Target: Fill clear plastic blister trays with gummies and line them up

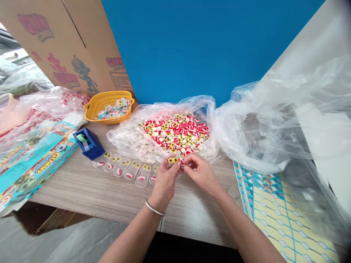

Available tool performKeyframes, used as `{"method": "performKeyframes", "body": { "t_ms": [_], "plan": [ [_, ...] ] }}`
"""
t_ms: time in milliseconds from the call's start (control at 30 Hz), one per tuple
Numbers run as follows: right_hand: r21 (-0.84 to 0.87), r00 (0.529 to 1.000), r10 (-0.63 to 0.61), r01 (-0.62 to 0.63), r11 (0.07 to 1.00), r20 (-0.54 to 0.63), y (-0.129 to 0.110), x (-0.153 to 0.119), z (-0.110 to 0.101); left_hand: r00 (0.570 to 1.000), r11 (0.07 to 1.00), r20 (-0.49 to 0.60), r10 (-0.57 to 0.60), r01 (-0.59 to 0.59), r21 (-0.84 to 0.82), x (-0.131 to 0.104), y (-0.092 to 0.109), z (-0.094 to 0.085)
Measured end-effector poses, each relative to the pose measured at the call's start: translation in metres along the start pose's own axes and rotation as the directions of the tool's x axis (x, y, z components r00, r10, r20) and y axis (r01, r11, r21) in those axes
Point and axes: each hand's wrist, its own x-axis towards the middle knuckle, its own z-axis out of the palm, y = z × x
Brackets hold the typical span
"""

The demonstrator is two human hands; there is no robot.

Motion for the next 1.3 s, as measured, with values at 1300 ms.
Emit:
{"method": "performKeyframes", "body": {
  "t_ms": [1300],
  "plan": [
    [-0.390,0.956,-0.268,0.204,0.898,-0.117,0.001,-0.062,-0.003,0.963,0.966,0.088,-0.256,0.257,-0.001,-0.018,-0.015,-0.001]
  ]
}}
